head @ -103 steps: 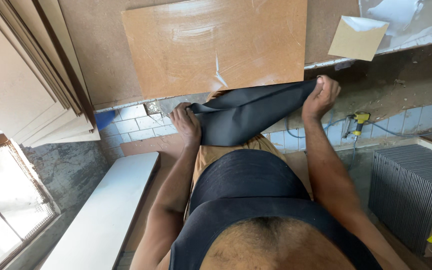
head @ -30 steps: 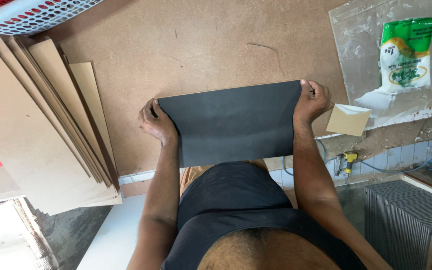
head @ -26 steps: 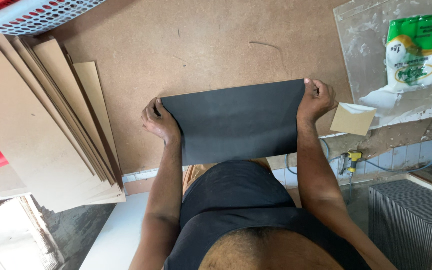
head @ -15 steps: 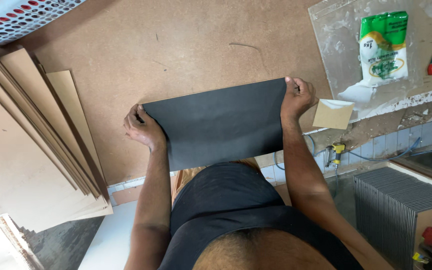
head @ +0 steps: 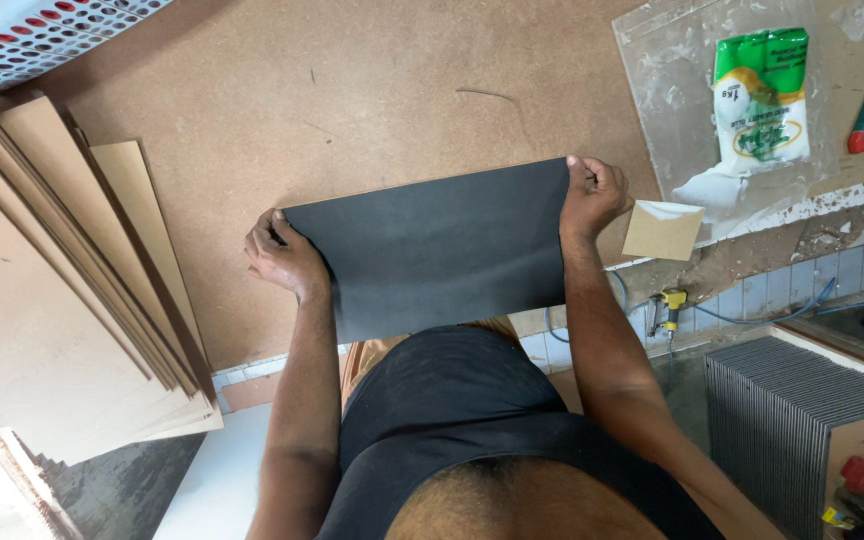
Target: The person repeatedly applies glue to cardboard sheets, places black sheets on top, and trims the edges with a utility knife. The person stacks the finished units and continues the cycle.
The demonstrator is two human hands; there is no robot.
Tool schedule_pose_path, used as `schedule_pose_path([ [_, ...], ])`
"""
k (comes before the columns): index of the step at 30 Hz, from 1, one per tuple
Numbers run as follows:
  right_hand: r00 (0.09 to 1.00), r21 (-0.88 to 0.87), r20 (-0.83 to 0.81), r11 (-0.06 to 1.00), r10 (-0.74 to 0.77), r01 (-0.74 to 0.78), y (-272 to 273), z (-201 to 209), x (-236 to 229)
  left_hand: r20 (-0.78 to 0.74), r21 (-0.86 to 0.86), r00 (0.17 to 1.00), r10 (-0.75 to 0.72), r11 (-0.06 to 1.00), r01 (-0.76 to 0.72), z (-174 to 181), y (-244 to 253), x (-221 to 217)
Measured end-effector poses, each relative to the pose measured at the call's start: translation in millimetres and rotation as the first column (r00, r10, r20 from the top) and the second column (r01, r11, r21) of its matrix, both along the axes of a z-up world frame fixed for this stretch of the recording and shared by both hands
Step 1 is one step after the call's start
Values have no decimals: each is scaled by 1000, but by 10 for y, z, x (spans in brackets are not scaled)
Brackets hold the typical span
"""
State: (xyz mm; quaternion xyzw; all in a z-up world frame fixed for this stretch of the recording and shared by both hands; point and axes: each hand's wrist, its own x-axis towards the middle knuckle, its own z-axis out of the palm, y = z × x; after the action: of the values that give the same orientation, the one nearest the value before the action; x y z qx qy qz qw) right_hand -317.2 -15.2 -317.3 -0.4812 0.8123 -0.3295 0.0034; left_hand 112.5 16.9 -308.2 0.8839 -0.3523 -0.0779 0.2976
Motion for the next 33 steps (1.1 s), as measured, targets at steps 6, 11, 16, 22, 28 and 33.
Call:
schedule_pose_path([
  [6,999,-30,30,999,27,-26,40,10,10,35,16,999,37,999,-37,92,3,-27],
  [11,1000,-11,8,1000,23,-23,44,5,-33,48,34,999,15,999,-17,83,-24,-38],
  [16,998,6,48,999,33,-33,28,2,-16,29,87,999,17,996,-20,18,-15,3],
  [22,998,15,64,1000,20,-21,23,14,10,69,81,997,-29,996,24,-39,5,54],
  [28,999,-5,31,1000,26,-26,47,29,-9,89,52,995,-37,998,33,-1,34,17],
  [33,1000,-30,3,999,23,-23,38,2,18,48,23,998,-43,999,41,5,38,18],
])
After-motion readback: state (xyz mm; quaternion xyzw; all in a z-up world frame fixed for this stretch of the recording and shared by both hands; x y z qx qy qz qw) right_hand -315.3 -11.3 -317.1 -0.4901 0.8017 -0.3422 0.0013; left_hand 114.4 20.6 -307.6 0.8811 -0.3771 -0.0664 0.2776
